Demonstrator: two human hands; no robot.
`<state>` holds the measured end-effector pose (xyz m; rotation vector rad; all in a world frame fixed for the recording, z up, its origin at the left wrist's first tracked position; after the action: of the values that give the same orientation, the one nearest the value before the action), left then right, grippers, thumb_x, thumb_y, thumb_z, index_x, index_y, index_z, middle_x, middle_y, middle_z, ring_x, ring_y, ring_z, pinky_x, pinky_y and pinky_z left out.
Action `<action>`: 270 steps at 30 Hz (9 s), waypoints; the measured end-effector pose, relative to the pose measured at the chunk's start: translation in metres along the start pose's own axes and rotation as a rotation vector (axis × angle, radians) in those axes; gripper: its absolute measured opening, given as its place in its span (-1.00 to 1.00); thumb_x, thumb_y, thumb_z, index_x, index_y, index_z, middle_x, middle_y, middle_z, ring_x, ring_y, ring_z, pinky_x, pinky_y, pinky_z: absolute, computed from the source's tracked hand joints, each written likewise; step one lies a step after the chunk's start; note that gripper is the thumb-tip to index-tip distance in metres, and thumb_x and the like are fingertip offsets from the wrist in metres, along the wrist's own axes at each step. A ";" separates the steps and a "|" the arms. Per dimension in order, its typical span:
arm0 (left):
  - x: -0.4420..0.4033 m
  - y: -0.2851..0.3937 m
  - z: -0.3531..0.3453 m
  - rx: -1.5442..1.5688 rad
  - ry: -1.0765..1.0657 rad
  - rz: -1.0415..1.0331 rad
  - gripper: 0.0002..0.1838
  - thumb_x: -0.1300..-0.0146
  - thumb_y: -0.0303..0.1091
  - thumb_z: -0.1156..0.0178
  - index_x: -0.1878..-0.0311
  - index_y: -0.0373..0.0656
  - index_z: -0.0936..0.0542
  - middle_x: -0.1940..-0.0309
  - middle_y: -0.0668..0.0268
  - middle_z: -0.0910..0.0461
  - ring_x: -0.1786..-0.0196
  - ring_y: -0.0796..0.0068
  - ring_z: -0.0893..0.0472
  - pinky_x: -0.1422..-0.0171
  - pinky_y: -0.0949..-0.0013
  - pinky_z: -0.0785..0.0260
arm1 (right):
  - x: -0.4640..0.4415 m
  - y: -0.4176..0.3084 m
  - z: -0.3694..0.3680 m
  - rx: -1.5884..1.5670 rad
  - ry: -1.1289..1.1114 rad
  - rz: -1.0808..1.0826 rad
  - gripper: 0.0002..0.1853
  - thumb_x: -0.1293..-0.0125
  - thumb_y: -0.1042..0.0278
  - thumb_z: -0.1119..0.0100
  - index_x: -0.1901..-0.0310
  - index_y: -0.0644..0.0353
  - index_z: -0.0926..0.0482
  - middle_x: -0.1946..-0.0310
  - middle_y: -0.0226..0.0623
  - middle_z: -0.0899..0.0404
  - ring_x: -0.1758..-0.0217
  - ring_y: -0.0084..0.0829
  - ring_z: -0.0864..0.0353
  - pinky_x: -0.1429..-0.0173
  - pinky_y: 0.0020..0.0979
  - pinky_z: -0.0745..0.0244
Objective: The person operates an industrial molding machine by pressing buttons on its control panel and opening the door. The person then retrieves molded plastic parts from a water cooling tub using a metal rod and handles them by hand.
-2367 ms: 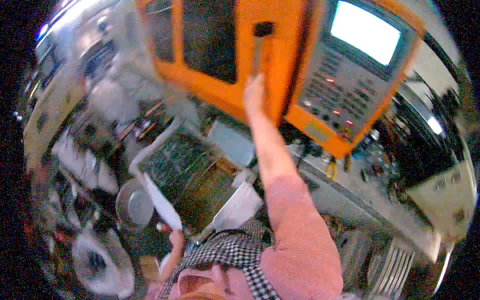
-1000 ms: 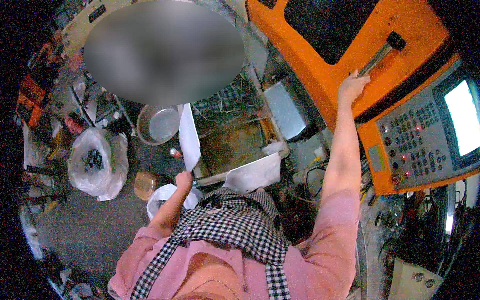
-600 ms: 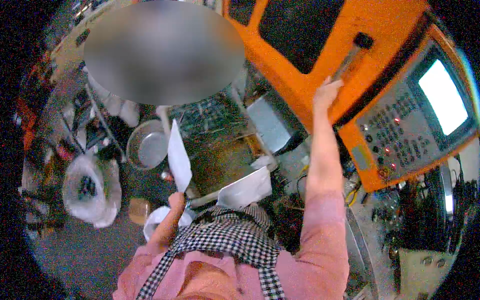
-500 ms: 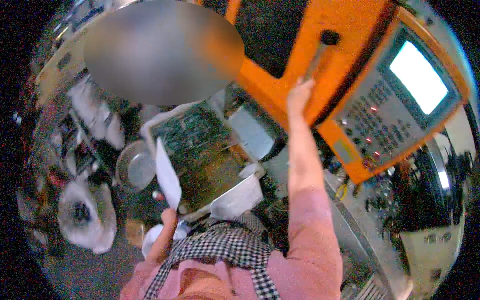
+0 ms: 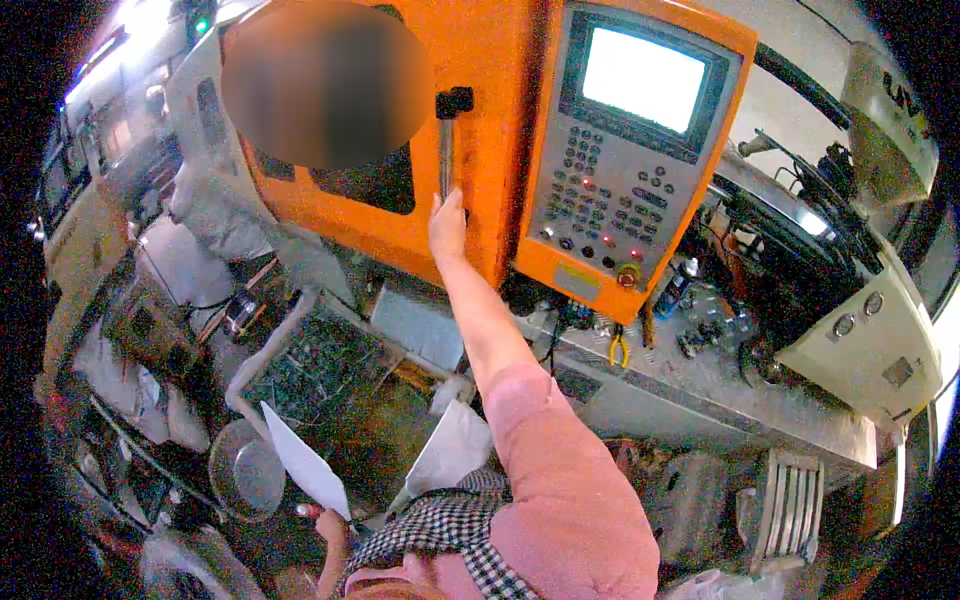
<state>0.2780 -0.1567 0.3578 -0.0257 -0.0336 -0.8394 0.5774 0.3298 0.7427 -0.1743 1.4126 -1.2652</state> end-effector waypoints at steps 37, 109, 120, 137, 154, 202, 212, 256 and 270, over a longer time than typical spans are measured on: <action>-0.006 0.000 -0.030 -0.051 0.084 -0.195 -0.81 0.01 -0.36 -0.02 0.65 -0.10 -0.54 0.66 0.25 -0.53 0.56 0.28 -0.55 0.53 0.28 -0.38 | 0.002 -0.006 0.009 -0.145 0.088 0.089 -0.70 -0.20 0.28 0.05 0.18 0.34 -0.24 0.36 0.20 -0.41 0.26 0.14 -0.40 0.22 -0.06 -0.32; 0.071 -0.010 -0.018 0.270 -0.298 0.217 -0.81 0.03 -0.34 -0.03 0.43 -0.12 -0.63 0.42 0.23 -0.60 0.33 0.31 -0.60 0.30 0.27 -0.46 | -0.018 0.044 -0.043 0.688 0.344 0.434 -0.69 -0.28 0.08 0.15 0.22 0.18 -0.38 0.45 -0.28 -0.49 0.65 -0.54 -0.47 0.66 -0.59 -0.30; 0.060 -0.018 -0.019 0.262 -0.180 0.236 -0.81 0.01 -0.35 -0.01 0.44 -0.10 -0.63 0.43 0.24 -0.60 0.32 0.33 -0.60 0.29 0.28 -0.45 | -0.021 0.046 -0.040 0.622 0.481 0.506 -0.65 -0.24 -0.01 0.10 0.34 0.17 -0.38 0.70 -0.42 -0.42 0.79 -0.59 -0.41 0.77 -0.58 -0.25; 0.049 -0.021 -0.021 0.249 -0.245 0.272 -0.82 0.02 -0.35 -0.04 0.44 -0.12 -0.63 0.43 0.24 -0.61 0.32 0.33 -0.61 0.31 0.29 -0.46 | -0.009 0.028 -0.024 0.381 0.311 0.393 -0.62 -0.26 0.03 0.13 0.35 0.26 -0.24 0.63 -0.10 -0.47 0.58 -0.20 -0.54 0.65 -0.37 -0.42; 0.048 -0.021 -0.024 0.258 -0.248 0.269 -0.80 0.00 -0.35 -0.02 0.42 -0.13 -0.63 0.41 0.23 -0.60 0.33 0.31 -0.61 0.30 0.26 -0.46 | 0.008 0.012 -0.014 0.573 0.581 0.530 -0.67 -0.22 -0.01 0.07 0.39 0.12 -0.32 0.78 -0.41 -0.42 0.81 -0.46 -0.44 0.82 -0.51 -0.26; 0.045 -0.037 -0.016 0.274 -0.227 0.306 -0.79 -0.02 -0.34 0.00 0.41 -0.12 -0.63 0.40 0.21 -0.60 0.30 0.29 -0.60 0.24 0.26 -0.44 | 0.006 0.007 -0.015 0.523 0.381 0.479 -0.65 -0.27 0.09 0.13 0.25 0.28 -0.31 0.63 -0.23 -0.45 0.59 -0.38 -0.54 0.66 -0.54 -0.38; 0.046 -0.036 -0.014 0.292 -0.216 0.293 -0.78 -0.02 -0.34 0.02 0.43 -0.13 -0.63 0.41 0.19 -0.60 0.30 0.29 -0.60 0.26 0.26 -0.45 | 0.008 0.001 -0.011 0.440 0.265 0.347 -0.64 -0.29 0.09 0.17 0.22 0.31 -0.25 0.53 -0.08 -0.46 0.50 -0.23 -0.55 0.55 -0.39 -0.47; 0.081 -0.038 -0.097 0.211 -0.793 0.215 -0.71 0.08 -0.37 -0.06 0.23 -0.21 -0.56 0.18 0.09 -0.52 0.09 0.16 -0.52 0.06 0.18 -0.37 | -0.007 0.023 -0.023 0.312 0.216 0.296 -0.57 -0.24 0.14 0.10 0.14 0.43 -0.16 0.43 0.14 -0.48 0.43 0.03 -0.52 0.44 -0.17 -0.46; 0.091 -0.074 -0.009 0.161 -0.561 0.295 -0.79 0.04 -0.43 0.01 0.33 -0.27 -0.52 0.29 -0.02 -0.53 0.19 0.07 -0.54 0.12 0.16 -0.39 | -0.006 0.023 -0.017 0.255 0.087 0.160 -0.49 -0.23 0.12 0.09 0.06 0.47 -0.12 0.37 0.18 -0.46 0.31 0.08 -0.49 0.29 -0.08 -0.43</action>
<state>0.2838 -0.2735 0.3529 -0.1119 -0.6113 -0.5116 0.5789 0.3527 0.7246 0.1656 1.2968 -1.3180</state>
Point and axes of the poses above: each hand's wrist, its own x-axis away from the middle knuckle, its own z-axis out of the back of the hand, y = z × x, the point moved 6 cm from there along -x, towards the middle knuckle
